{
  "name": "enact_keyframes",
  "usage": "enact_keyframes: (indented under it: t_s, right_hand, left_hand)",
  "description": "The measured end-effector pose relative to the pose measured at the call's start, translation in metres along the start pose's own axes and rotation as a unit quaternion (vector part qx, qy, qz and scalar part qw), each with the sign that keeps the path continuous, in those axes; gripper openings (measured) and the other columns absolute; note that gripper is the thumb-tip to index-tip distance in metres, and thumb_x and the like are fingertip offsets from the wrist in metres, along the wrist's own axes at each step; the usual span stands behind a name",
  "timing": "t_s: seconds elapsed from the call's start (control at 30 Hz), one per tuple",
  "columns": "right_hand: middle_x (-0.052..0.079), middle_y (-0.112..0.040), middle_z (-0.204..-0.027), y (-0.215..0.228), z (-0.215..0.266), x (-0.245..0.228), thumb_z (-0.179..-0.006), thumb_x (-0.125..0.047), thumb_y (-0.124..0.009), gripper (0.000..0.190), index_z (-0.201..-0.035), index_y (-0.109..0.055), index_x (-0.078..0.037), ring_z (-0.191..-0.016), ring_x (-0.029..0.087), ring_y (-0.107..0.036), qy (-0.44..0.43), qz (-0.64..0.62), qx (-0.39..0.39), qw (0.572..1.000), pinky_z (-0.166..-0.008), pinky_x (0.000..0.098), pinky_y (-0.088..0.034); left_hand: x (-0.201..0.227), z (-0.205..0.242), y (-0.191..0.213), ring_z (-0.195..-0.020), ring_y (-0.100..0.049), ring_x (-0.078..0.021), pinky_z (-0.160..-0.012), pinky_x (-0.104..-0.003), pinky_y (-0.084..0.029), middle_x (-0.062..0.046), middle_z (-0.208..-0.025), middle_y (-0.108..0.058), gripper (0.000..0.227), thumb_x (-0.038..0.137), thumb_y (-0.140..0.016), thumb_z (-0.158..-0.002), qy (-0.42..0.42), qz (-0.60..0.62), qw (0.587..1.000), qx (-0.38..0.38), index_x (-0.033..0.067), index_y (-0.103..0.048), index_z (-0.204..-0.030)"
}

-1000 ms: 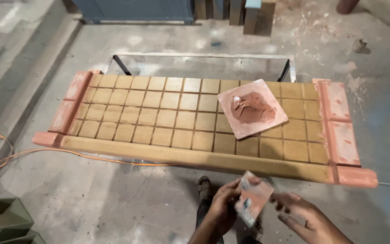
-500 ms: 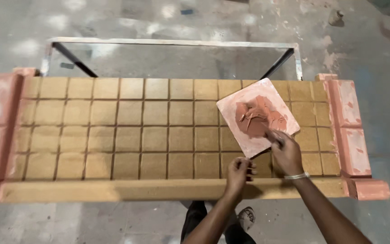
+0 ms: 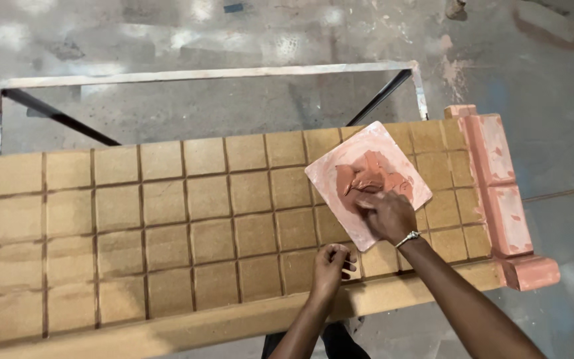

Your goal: The person applies a pink paste to the edges of a wooden furniture frame using a small rectangular tool. They repeatedly scoop paste from a container and smooth it along the frame's corners and sides.

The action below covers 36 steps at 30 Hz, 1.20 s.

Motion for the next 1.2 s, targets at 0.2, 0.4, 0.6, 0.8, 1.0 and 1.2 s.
enact_keyframes:
  t_s: [0.2, 0.4, 0.6, 0.8, 1.0, 1.2]
  right_hand:
    - [0.015, -0.074, -0.108, -0.03, 0.033, -0.02, -0.085, -0.02, -0.065, 0.036, -0.118, -0.073, -0.011, -0.107, 0.033, -0.067, 0.134, 0.019, 0.175, 0.975, -0.076, 0.0413, -0.054]
    - [0.009, -0.074, -0.112, -0.008, 0.003, 0.015, -0.074, -0.021, -0.075, 0.043, -0.116, -0.076, -0.015, -0.109, 0.031, -0.064, 0.053, -0.04, 0.155, 0.986, -0.096, 0.0499, -0.047]
    - [0.003, -0.075, -0.106, -0.008, 0.053, 0.024, -0.079, -0.023, -0.078, 0.028, -0.107, -0.077, -0.019, -0.108, 0.024, -0.066, 0.004, -0.077, 0.046, 0.996, -0.095, 0.0429, -0.048]
    - [0.007, -0.074, -0.12, 0.038, 0.206, 0.109, -0.079, 0.002, -0.063, 0.054, -0.13, -0.072, -0.014, -0.099, 0.026, -0.068, -0.084, -0.269, 0.126, 0.951, -0.087, 0.0371, -0.051]
    - [0.008, -0.068, -0.126, -0.007, 0.279, 0.201, -0.069, 0.003, -0.069, 0.061, -0.128, -0.07, -0.012, -0.118, 0.033, -0.06, -0.059, -0.061, 0.175, 0.981, -0.103, 0.0507, -0.046]
    - [0.011, -0.062, -0.141, -0.061, 0.287, 0.218, -0.069, 0.004, -0.069, 0.065, -0.132, -0.069, -0.012, -0.131, 0.035, -0.057, -0.079, -0.033, 0.197, 0.977, -0.112, 0.0479, -0.046]
  left_hand:
    - [0.007, 0.002, 0.0, -0.068, -0.067, -0.0133, -0.057, -0.028, -0.051, -0.005, -0.084, -0.071, 0.018, 0.027, -0.057, -0.102, 0.038, -0.019, 0.999, -0.01, 0.0099, -0.063, -0.102]
    - [-0.009, -0.004, 0.002, -0.069, -0.068, -0.0146, -0.057, -0.028, -0.048, -0.003, -0.084, -0.068, 0.017, 0.027, -0.058, -0.101, 0.046, -0.023, 0.998, -0.025, 0.0141, -0.063, -0.11]
    - [-0.023, 0.005, 0.009, -0.073, -0.065, -0.0142, -0.062, -0.028, -0.05, -0.003, -0.085, -0.069, 0.016, 0.022, -0.06, -0.099, 0.07, -0.058, 0.996, -0.014, 0.0106, -0.068, -0.107]
    - [-0.023, 0.032, -0.036, -0.074, -0.065, -0.0123, -0.065, -0.027, -0.047, -0.003, -0.083, -0.07, 0.02, 0.024, -0.056, -0.1, 0.129, -0.121, 0.983, -0.049, 0.008, -0.068, -0.106]
    - [-0.044, 0.055, -0.089, -0.077, -0.064, -0.0122, -0.068, -0.027, -0.047, -0.004, -0.088, -0.071, 0.022, 0.026, -0.055, -0.101, 0.106, -0.176, 0.971, -0.121, 0.0074, -0.065, -0.106]
    - [-0.065, 0.075, -0.116, -0.081, -0.064, -0.011, -0.074, -0.026, -0.048, -0.003, -0.092, -0.071, 0.023, 0.028, -0.054, -0.102, 0.141, -0.209, 0.961, -0.113, 0.0088, -0.066, -0.106]
Point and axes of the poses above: each hand's wrist, its own z-axis away from the middle knuckle, its own y-axis out of the back of the hand, x = y × z, the point moved 1 cm from there along -z, towards the middle knuckle
